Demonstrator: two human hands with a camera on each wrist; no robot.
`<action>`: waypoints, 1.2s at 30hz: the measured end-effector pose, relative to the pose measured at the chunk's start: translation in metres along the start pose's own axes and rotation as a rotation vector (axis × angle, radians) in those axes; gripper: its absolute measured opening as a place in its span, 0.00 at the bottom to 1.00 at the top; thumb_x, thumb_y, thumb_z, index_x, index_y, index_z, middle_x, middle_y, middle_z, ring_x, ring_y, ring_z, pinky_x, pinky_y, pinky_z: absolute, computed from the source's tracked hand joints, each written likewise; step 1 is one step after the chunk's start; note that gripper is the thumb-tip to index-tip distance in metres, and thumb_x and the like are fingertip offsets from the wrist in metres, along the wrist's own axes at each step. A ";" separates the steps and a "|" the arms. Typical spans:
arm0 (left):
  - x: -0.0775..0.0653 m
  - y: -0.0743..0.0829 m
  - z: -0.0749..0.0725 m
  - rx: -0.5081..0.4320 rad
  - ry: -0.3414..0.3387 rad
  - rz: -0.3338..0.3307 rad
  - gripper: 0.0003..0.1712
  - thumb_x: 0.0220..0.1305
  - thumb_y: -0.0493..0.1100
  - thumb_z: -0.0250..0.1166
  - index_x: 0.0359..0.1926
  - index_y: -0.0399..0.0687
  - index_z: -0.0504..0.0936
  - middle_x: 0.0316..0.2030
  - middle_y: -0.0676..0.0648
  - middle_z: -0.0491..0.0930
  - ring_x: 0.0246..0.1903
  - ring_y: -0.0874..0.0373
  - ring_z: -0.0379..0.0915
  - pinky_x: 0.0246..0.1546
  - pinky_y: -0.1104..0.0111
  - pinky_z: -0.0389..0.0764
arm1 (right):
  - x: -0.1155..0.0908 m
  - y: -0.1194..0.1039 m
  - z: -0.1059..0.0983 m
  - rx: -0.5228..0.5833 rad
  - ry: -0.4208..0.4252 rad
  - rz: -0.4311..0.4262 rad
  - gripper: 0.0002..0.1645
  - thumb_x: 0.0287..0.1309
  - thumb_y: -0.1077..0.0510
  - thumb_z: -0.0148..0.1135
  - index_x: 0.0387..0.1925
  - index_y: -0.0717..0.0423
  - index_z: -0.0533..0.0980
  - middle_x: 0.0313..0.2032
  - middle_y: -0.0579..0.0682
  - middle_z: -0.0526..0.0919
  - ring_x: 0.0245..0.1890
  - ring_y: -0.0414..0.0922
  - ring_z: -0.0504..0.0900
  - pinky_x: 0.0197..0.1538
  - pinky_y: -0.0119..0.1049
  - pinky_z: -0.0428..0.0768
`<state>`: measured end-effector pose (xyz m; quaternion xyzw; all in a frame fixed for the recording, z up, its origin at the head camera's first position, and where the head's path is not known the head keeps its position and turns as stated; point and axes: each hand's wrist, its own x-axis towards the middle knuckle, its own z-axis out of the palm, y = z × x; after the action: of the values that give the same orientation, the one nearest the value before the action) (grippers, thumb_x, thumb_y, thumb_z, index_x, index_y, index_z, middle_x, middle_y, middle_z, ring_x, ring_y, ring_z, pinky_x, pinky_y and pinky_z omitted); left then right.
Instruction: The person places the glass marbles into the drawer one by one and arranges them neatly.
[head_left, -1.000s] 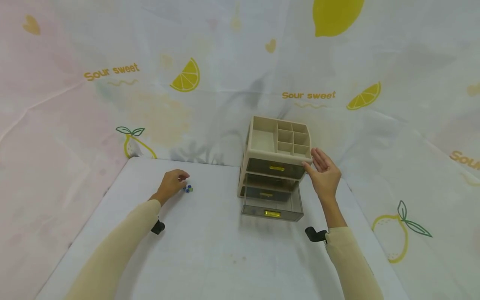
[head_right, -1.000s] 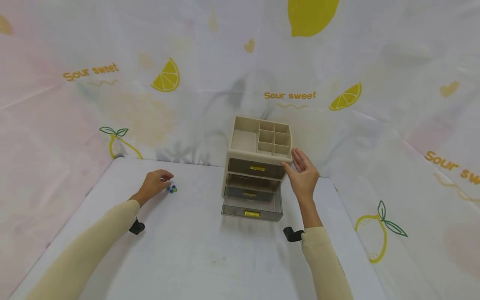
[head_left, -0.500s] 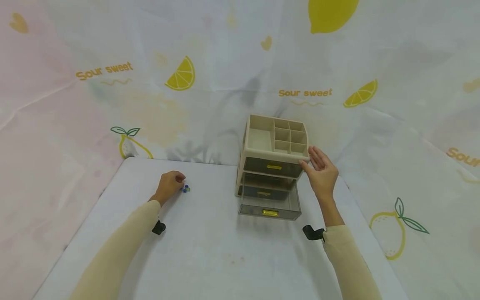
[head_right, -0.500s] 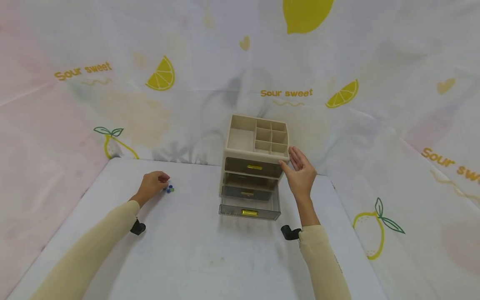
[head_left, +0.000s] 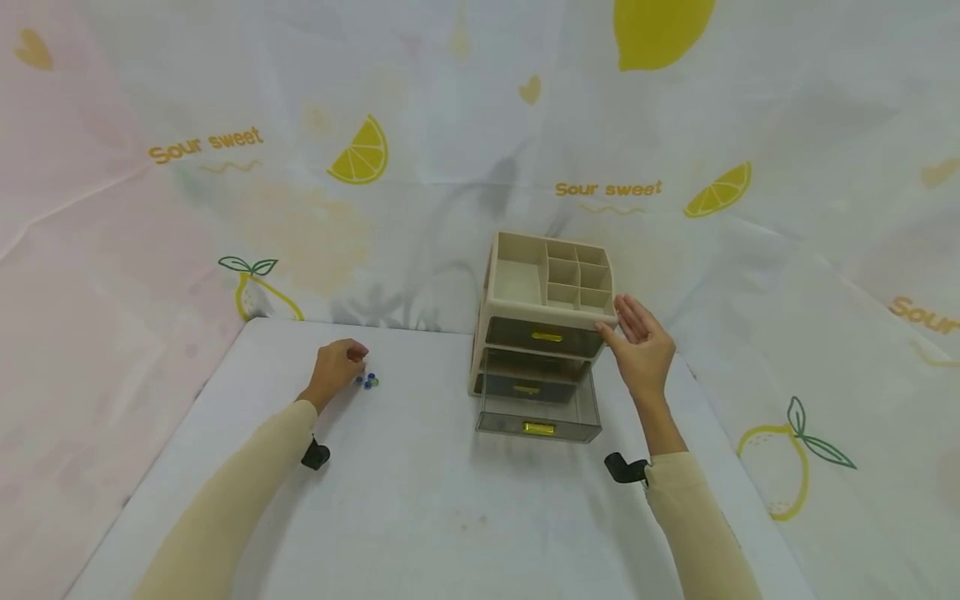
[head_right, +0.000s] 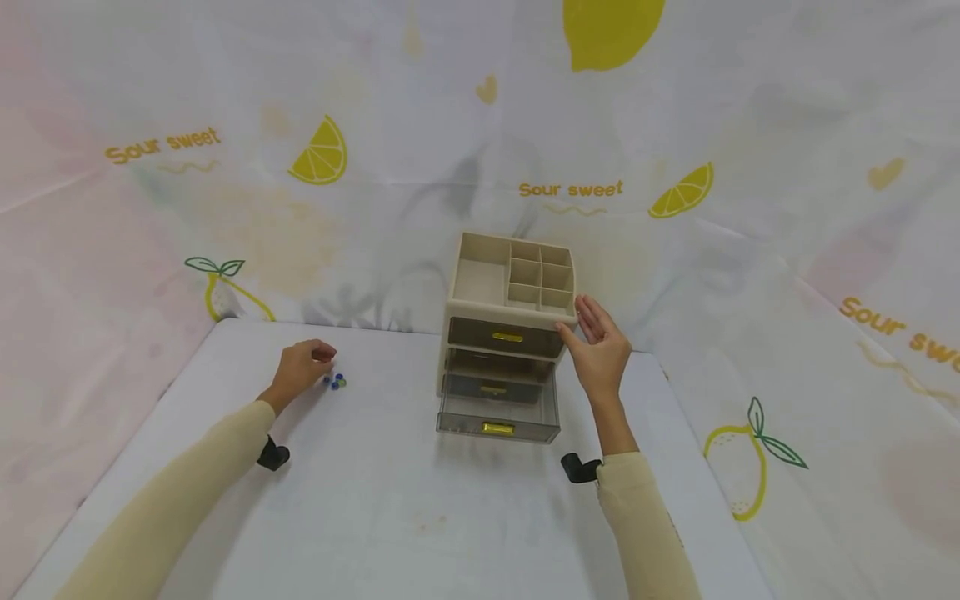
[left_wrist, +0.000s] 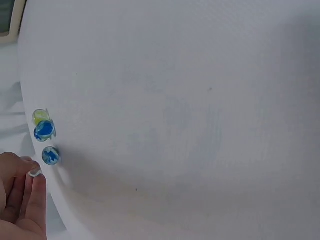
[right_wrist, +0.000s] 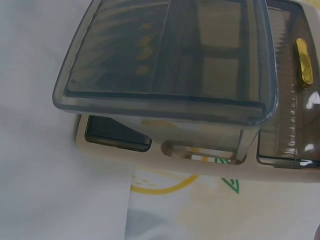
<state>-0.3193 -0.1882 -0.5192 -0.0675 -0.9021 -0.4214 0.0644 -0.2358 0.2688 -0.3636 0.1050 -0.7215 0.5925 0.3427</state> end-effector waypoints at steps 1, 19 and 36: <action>0.000 0.001 -0.001 -0.015 -0.004 -0.004 0.12 0.59 0.28 0.62 0.45 0.29 0.80 0.41 0.34 0.81 0.43 0.42 0.76 0.46 0.53 0.78 | 0.000 0.000 0.000 0.001 0.001 -0.001 0.34 0.43 0.78 0.71 0.57 0.75 0.72 0.53 0.69 0.77 0.56 0.56 0.78 0.57 0.38 0.75; 0.004 0.035 0.005 -0.178 -0.004 0.093 0.13 0.59 0.31 0.66 0.46 0.36 0.81 0.44 0.39 0.82 0.45 0.47 0.81 0.47 0.61 0.81 | 0.004 0.017 -0.004 0.010 0.017 -0.009 0.36 0.44 0.74 0.74 0.58 0.70 0.73 0.54 0.64 0.79 0.57 0.55 0.78 0.57 0.34 0.75; -0.009 0.086 0.021 -0.359 -0.074 0.229 0.10 0.58 0.34 0.70 0.42 0.37 0.84 0.42 0.44 0.83 0.43 0.49 0.82 0.43 0.69 0.82 | 0.000 -0.001 -0.001 -0.014 -0.016 -0.005 0.35 0.45 0.76 0.72 0.57 0.78 0.71 0.54 0.70 0.76 0.57 0.58 0.77 0.57 0.36 0.75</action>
<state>-0.2964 -0.1178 -0.4696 -0.1953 -0.8008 -0.5623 0.0657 -0.2343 0.2697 -0.3628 0.1091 -0.7279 0.5859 0.3392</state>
